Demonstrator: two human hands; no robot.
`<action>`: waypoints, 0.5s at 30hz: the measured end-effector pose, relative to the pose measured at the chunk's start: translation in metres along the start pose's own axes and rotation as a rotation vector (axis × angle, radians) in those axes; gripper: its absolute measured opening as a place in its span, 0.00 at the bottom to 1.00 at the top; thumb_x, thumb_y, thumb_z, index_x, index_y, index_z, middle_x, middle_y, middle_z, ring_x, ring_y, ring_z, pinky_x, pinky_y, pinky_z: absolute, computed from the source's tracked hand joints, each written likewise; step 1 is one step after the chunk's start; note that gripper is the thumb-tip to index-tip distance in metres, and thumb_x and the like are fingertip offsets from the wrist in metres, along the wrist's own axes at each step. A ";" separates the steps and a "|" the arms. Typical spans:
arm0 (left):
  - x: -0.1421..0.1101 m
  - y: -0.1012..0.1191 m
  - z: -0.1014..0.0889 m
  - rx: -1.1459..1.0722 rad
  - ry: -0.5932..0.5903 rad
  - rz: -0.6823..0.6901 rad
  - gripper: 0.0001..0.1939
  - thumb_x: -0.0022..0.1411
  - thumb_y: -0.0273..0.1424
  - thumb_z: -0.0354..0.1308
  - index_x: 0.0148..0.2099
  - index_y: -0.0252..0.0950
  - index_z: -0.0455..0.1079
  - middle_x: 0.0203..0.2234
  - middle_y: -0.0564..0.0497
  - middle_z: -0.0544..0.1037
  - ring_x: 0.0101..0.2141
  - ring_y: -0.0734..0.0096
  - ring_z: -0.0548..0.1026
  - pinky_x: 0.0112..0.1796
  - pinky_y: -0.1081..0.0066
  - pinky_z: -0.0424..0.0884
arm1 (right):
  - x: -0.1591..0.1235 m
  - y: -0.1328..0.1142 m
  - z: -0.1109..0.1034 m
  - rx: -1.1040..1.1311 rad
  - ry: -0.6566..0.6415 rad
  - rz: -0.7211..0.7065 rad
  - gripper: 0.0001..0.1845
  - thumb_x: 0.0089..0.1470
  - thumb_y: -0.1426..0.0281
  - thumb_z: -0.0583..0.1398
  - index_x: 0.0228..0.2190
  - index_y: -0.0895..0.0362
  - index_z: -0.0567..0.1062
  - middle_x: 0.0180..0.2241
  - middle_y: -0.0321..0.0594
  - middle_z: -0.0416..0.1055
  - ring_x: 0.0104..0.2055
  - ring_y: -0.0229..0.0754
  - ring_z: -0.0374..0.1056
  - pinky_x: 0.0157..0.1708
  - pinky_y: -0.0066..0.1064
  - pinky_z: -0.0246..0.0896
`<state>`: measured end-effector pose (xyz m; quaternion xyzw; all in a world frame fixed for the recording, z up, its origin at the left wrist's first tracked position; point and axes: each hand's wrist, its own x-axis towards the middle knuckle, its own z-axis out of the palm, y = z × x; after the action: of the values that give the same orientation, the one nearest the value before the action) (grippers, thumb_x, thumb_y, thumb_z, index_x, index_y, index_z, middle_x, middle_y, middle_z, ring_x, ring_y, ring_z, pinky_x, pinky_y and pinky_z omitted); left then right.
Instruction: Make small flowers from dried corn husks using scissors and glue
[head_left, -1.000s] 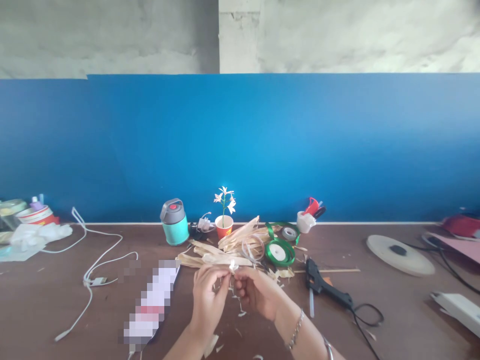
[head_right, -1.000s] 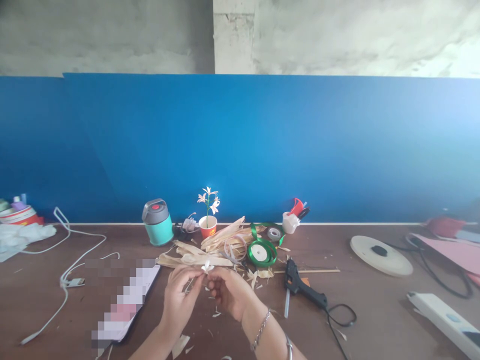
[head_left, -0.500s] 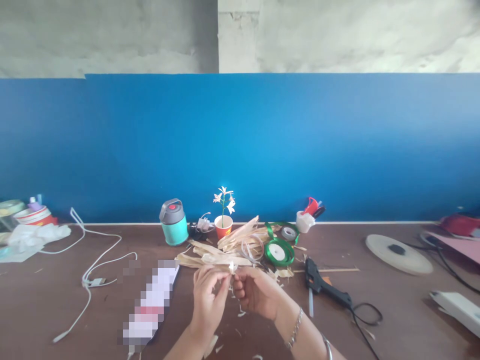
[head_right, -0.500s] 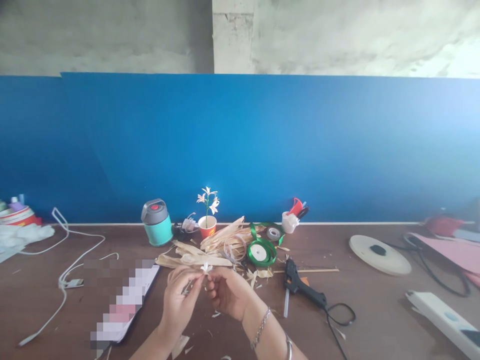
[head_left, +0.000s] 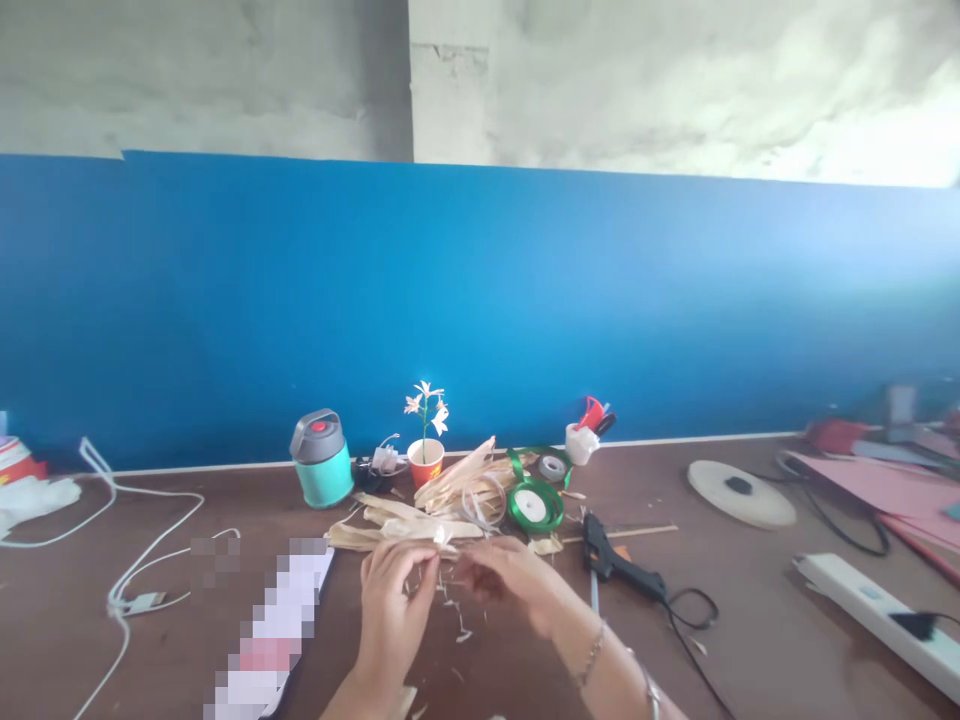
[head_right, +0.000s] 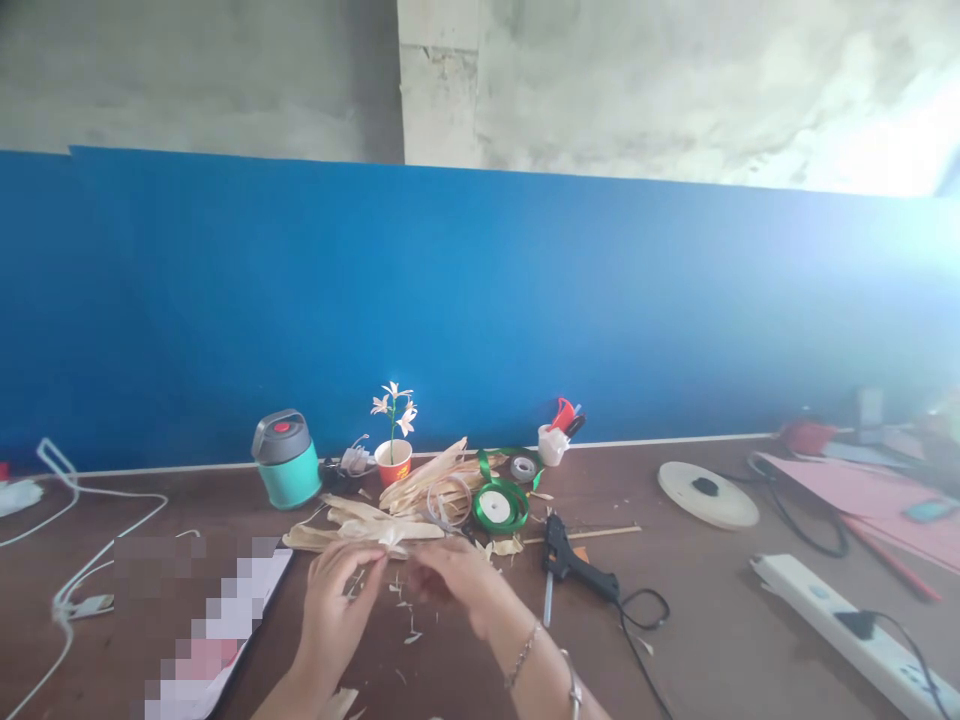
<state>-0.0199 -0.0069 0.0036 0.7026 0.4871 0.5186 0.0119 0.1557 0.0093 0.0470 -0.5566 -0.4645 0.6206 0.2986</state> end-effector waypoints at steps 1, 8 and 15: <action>0.000 -0.001 0.000 0.000 0.000 -0.015 0.04 0.57 0.29 0.57 0.31 0.41 0.72 0.28 0.51 0.80 0.34 0.62 0.76 0.39 0.64 0.64 | -0.004 0.000 -0.015 -0.104 0.082 -0.029 0.08 0.46 0.67 0.58 0.23 0.58 0.73 0.24 0.39 0.70 0.25 0.38 0.64 0.25 0.28 0.51; -0.001 -0.001 0.006 -0.015 -0.072 -0.131 0.06 0.57 0.31 0.56 0.30 0.40 0.73 0.30 0.50 0.81 0.35 0.61 0.77 0.39 0.63 0.67 | -0.036 0.030 -0.121 -1.059 0.751 0.054 0.14 0.45 0.81 0.55 0.37 0.61 0.72 0.43 0.59 0.69 0.51 0.63 0.62 0.43 0.45 0.53; -0.002 -0.004 0.009 0.019 -0.094 -0.164 0.07 0.57 0.31 0.55 0.30 0.40 0.73 0.29 0.50 0.80 0.34 0.60 0.77 0.38 0.61 0.68 | -0.025 0.062 -0.139 -1.329 0.729 -0.011 0.23 0.45 0.84 0.52 0.45 0.62 0.69 0.42 0.55 0.71 0.47 0.57 0.68 0.38 0.40 0.58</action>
<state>-0.0160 -0.0022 -0.0036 0.6842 0.5466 0.4776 0.0704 0.3040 -0.0034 0.0077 -0.7872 -0.6153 -0.0148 0.0381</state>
